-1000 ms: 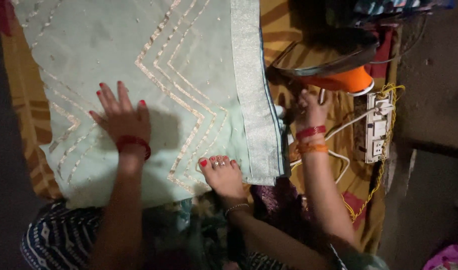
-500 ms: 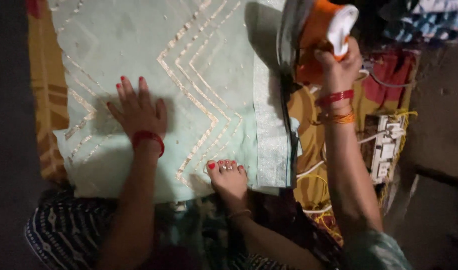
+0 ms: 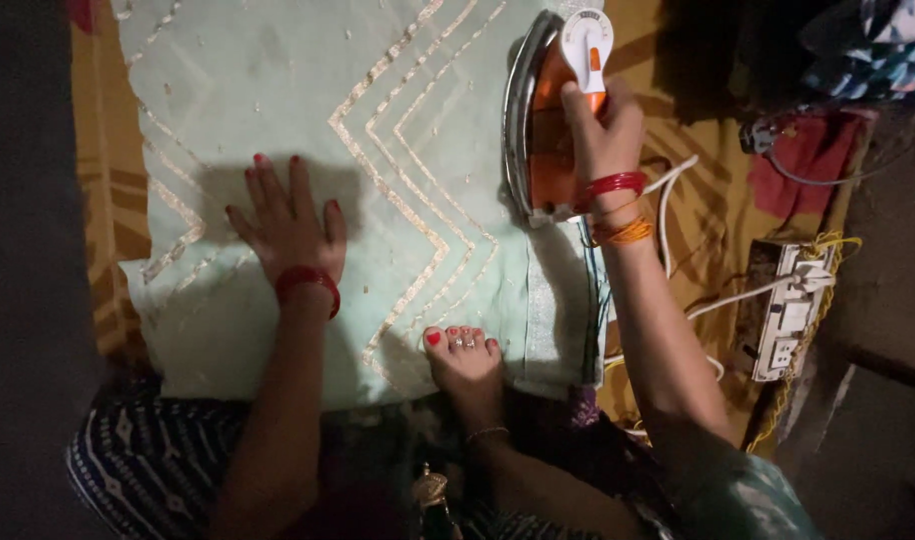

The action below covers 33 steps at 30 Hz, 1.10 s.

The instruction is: The recorder is seen ironing a light-green piece of fabric on a bed.

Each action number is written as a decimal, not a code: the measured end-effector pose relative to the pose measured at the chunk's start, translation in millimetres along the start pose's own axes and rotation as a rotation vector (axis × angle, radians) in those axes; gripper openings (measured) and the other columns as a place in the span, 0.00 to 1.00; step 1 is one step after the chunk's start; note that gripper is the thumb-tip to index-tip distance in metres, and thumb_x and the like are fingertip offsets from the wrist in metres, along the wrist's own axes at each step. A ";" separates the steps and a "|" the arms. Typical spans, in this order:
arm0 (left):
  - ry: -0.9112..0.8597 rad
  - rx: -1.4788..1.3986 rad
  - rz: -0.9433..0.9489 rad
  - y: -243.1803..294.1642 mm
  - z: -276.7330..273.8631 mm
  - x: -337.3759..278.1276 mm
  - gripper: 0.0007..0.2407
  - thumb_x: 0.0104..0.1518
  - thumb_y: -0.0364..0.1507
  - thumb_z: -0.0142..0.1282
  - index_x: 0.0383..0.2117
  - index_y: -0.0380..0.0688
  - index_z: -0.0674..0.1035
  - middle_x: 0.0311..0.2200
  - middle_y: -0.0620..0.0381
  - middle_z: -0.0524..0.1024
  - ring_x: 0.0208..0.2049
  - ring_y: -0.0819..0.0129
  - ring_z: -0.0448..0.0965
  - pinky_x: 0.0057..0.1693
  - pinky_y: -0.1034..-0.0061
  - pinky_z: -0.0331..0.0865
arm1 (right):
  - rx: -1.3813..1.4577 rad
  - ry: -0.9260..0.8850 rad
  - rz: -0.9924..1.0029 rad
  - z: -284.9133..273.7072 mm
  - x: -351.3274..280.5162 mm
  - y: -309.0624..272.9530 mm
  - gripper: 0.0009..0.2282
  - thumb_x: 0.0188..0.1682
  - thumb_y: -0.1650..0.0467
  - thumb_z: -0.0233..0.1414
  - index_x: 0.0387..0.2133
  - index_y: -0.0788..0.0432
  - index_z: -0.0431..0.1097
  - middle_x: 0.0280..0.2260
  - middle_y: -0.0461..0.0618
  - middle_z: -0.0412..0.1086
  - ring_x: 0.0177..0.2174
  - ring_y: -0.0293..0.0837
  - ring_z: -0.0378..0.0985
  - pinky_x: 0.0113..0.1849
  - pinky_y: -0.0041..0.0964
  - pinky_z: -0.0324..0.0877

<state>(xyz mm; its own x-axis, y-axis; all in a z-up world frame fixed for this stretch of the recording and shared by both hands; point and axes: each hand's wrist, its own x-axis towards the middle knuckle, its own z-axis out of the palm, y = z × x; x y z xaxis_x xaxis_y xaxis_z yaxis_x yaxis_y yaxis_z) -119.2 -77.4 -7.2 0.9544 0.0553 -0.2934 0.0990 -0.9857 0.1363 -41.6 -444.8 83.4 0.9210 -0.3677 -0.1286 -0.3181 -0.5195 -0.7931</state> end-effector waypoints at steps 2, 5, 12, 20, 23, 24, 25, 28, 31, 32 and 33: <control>-0.020 0.022 -0.005 3.0 -7.2 -0.3 0.29 0.66 0.46 0.36 0.73 0.53 0.53 0.73 0.45 0.41 0.73 0.51 0.42 0.70 0.37 0.37 | -0.102 0.069 -0.138 6.5 4.4 21.9 0.15 0.56 0.63 0.58 0.37 0.66 0.72 0.23 0.51 0.73 0.22 0.42 0.74 0.25 0.39 0.68; -0.035 0.005 -0.014 10.0 -20.2 -3.5 0.28 0.68 0.44 0.37 0.74 0.52 0.54 0.75 0.44 0.41 0.75 0.51 0.41 0.71 0.37 0.37 | -0.292 0.168 -0.219 18.0 26.7 35.7 0.18 0.58 0.60 0.55 0.38 0.67 0.71 0.23 0.58 0.73 0.22 0.52 0.76 0.26 0.45 0.68; -0.059 -0.042 -0.031 6.8 -19.9 -3.8 0.28 0.68 0.42 0.37 0.74 0.51 0.53 0.76 0.44 0.40 0.76 0.53 0.39 0.72 0.39 0.34 | -0.513 0.283 -0.233 32.4 109.8 35.1 0.21 0.57 0.57 0.53 0.37 0.67 0.70 0.28 0.70 0.74 0.31 0.70 0.77 0.30 0.57 0.71; -0.041 -0.004 -0.019 5.3 -16.4 -7.1 0.28 0.67 0.46 0.31 0.74 0.54 0.52 0.75 0.45 0.41 0.75 0.52 0.40 0.72 0.38 0.35 | -0.480 0.279 -0.403 27.2 129.2 62.0 0.19 0.55 0.59 0.53 0.30 0.67 0.73 0.29 0.70 0.75 0.31 0.71 0.78 0.32 0.57 0.73; -0.060 0.042 -0.019 4.9 -14.5 -4.3 0.28 0.67 0.46 0.29 0.74 0.54 0.52 0.75 0.46 0.40 0.75 0.52 0.38 0.72 0.39 0.34 | -0.494 0.202 -0.331 19.5 86.5 45.4 0.19 0.57 0.59 0.52 0.33 0.68 0.71 0.29 0.71 0.74 0.31 0.70 0.78 0.33 0.57 0.73; -0.110 0.071 -0.043 6.2 -15.1 0.2 0.29 0.66 0.47 0.29 0.74 0.55 0.51 0.75 0.47 0.39 0.75 0.53 0.37 0.72 0.40 0.34 | -0.453 0.183 -0.374 16.4 72.0 38.4 0.18 0.58 0.60 0.51 0.36 0.69 0.70 0.29 0.71 0.74 0.31 0.69 0.79 0.33 0.57 0.74; -0.111 0.074 -0.035 2.4 -6.4 -0.1 0.29 0.66 0.47 0.29 0.74 0.55 0.51 0.75 0.47 0.39 0.75 0.53 0.37 0.72 0.40 0.34 | -0.454 0.188 -0.367 16.3 64.2 34.1 0.18 0.58 0.60 0.51 0.36 0.69 0.70 0.29 0.71 0.74 0.31 0.69 0.79 0.33 0.57 0.74; -0.034 0.097 -0.007 -0.2 4.7 -0.9 0.29 0.66 0.47 0.30 0.73 0.55 0.51 0.74 0.48 0.39 0.74 0.53 0.38 0.71 0.40 0.33 | -0.512 0.184 -0.182 16.4 53.9 26.7 0.19 0.55 0.60 0.51 0.39 0.68 0.68 0.25 0.69 0.74 0.28 0.70 0.78 0.30 0.59 0.72; 0.008 -0.067 -0.003 8.5 -13.6 -8.0 0.28 0.70 0.45 0.33 0.75 0.51 0.54 0.76 0.43 0.40 0.76 0.52 0.40 0.73 0.38 0.33 | -0.488 0.203 -0.240 19.4 67.3 29.9 0.20 0.56 0.59 0.52 0.36 0.70 0.69 0.25 0.69 0.74 0.27 0.70 0.78 0.29 0.59 0.72; 0.006 -0.088 -0.016 10.6 -18.6 -8.3 0.28 0.69 0.44 0.36 0.75 0.50 0.56 0.76 0.43 0.42 0.77 0.51 0.42 0.74 0.38 0.34 | -0.564 0.208 -0.225 21.4 76.2 31.8 0.20 0.56 0.58 0.52 0.33 0.68 0.71 0.25 0.69 0.74 0.27 0.70 0.78 0.29 0.59 0.73; 0.006 -0.110 -0.033 12.6 -23.7 -8.2 0.28 0.67 0.42 0.40 0.74 0.49 0.58 0.76 0.43 0.44 0.78 0.51 0.44 0.75 0.38 0.35 | -0.640 0.212 -0.214 24.0 86.5 32.4 0.21 0.55 0.56 0.52 0.30 0.66 0.73 0.25 0.69 0.74 0.28 0.70 0.78 0.30 0.59 0.73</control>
<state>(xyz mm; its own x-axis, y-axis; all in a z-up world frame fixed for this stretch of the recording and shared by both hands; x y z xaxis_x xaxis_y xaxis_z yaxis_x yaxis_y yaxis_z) -119.1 -86.5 19.3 0.9518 0.0886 -0.2936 0.1603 -0.9599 0.2300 33.1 -475.0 32.3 0.9352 -0.3151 0.1618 -0.2642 -0.9248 -0.2739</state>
